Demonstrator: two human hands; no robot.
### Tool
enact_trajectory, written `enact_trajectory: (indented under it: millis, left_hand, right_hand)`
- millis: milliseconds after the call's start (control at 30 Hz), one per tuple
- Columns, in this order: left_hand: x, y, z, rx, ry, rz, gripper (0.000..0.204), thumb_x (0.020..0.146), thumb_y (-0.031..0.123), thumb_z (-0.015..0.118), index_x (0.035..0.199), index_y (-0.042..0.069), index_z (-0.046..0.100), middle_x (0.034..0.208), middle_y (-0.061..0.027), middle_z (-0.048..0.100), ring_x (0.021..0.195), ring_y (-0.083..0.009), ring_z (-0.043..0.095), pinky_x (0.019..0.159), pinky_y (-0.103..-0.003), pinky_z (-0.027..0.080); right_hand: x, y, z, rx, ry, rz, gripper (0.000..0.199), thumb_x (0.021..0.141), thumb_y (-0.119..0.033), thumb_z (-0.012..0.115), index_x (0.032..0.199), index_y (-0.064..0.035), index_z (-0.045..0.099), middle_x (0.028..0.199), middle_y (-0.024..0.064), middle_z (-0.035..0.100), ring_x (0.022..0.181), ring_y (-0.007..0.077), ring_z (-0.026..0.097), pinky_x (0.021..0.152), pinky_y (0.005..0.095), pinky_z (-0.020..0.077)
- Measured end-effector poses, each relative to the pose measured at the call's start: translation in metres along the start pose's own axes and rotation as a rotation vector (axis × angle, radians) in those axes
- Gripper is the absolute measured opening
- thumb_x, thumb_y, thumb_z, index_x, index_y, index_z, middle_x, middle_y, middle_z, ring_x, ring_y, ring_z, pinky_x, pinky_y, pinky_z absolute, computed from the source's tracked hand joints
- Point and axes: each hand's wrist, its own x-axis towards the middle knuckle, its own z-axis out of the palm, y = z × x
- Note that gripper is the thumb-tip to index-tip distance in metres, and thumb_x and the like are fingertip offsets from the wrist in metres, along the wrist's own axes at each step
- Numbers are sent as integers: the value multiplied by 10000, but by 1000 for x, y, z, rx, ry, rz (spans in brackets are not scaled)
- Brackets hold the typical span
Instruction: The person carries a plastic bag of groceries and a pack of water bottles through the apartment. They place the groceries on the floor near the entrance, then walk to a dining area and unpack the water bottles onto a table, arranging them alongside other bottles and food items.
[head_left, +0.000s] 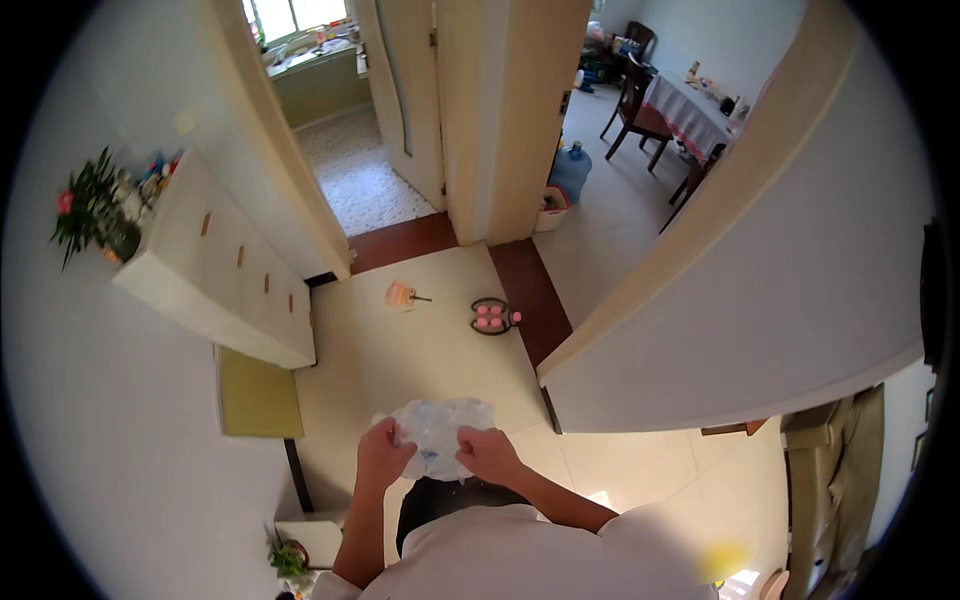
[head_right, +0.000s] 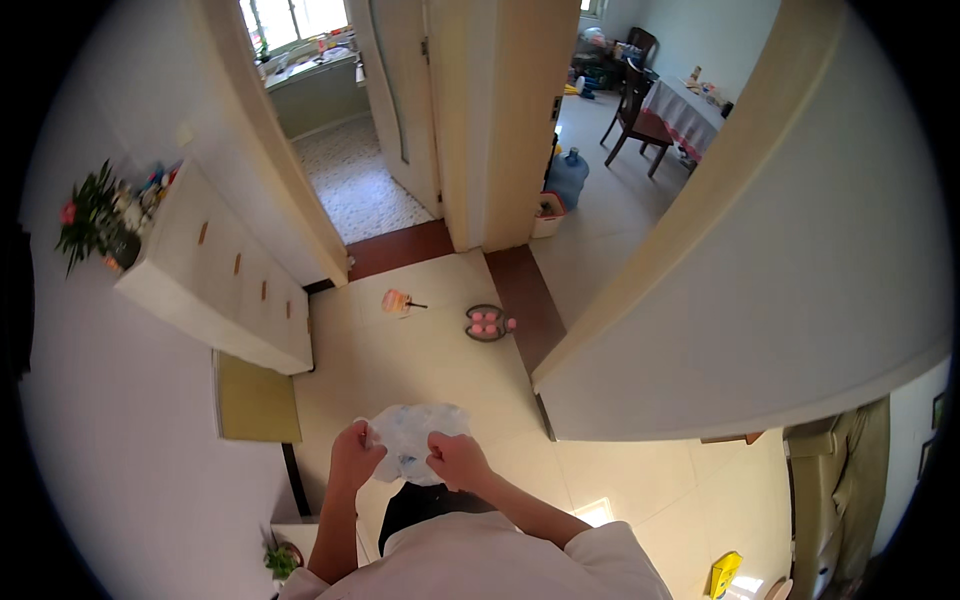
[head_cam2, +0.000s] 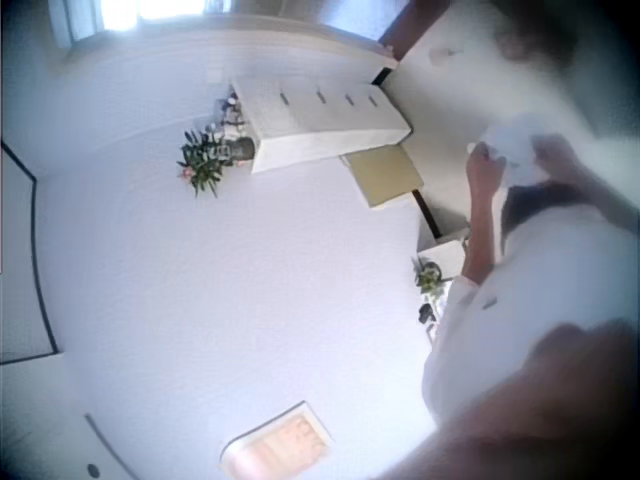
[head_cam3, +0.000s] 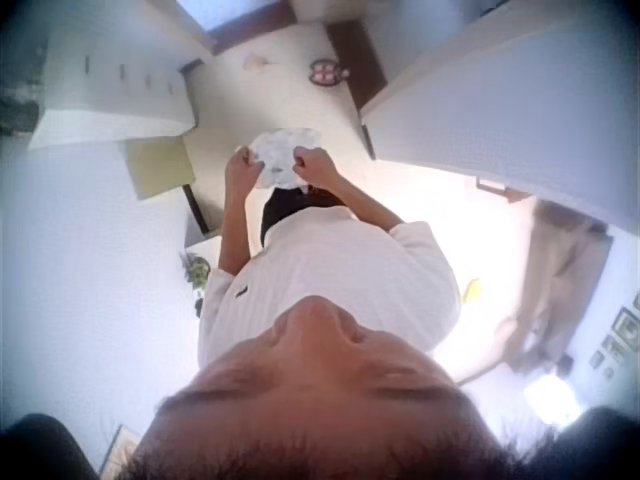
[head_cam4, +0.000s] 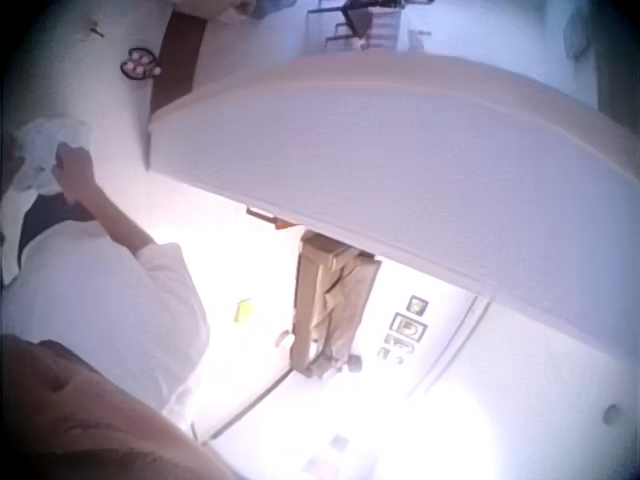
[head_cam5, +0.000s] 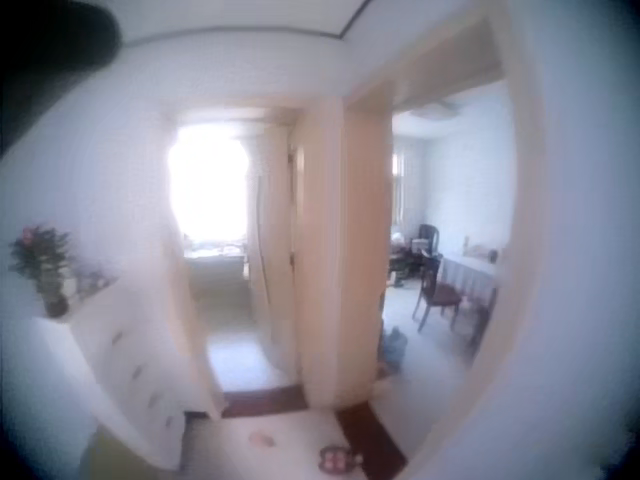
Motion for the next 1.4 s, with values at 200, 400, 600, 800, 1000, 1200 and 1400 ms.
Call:
enact_trajectory:
  millis: [200,400,600,800,1000,1200,1400]
  left_hand:
    - [162,30,13,-34,-144,116,271,677,178,761,829,15,607,698,-160,619,654,-330,625,643,-409,508]
    - [297,77,38,51,-330,318,275,693,198,751,811,23,575,678,-169,583,643,-363,594,612,-427,477]
    - [413,156,65,152,-529,382,277,704,204,741,840,23,581,712,-180,605,670,-385,612,621,-432,483]
    - [509,235,125,245,-643,481,301,696,220,742,848,12,586,712,-182,604,685,-385,621,639,-441,490]
    - [579,317,190,337,-740,509,310,697,229,745,837,5,583,718,-188,606,711,-403,622,661,-450,499]
    - [638,392,252,337,-778,584,308,710,224,759,847,5,592,742,-196,616,746,-417,624,681,-454,501]
    - [705,456,323,286,-832,670,322,704,243,776,875,23,614,776,-199,629,806,-414,641,718,-458,517]
  right_hand:
    - [119,14,-52,-47,200,16,160,798,-141,702,821,-59,567,639,127,600,614,365,627,584,441,497]
    - [201,30,-91,-56,426,115,164,759,-88,709,759,-39,553,617,132,568,583,354,607,564,432,482]
    - [277,51,-145,-32,651,195,165,756,-76,713,757,-38,552,612,144,549,557,355,592,542,422,472]
    - [334,85,-212,22,792,279,181,758,-75,718,763,-49,538,613,135,542,557,352,583,540,419,465]
    - [373,117,-292,48,822,332,141,788,-115,698,797,-71,564,662,160,593,641,393,614,588,458,487]
    - [409,146,-374,11,962,346,195,772,-104,728,772,-54,540,616,140,547,561,356,572,532,406,463]
    - [448,172,-460,15,1044,444,205,764,-105,724,747,-46,529,612,143,529,529,322,536,526,399,444]
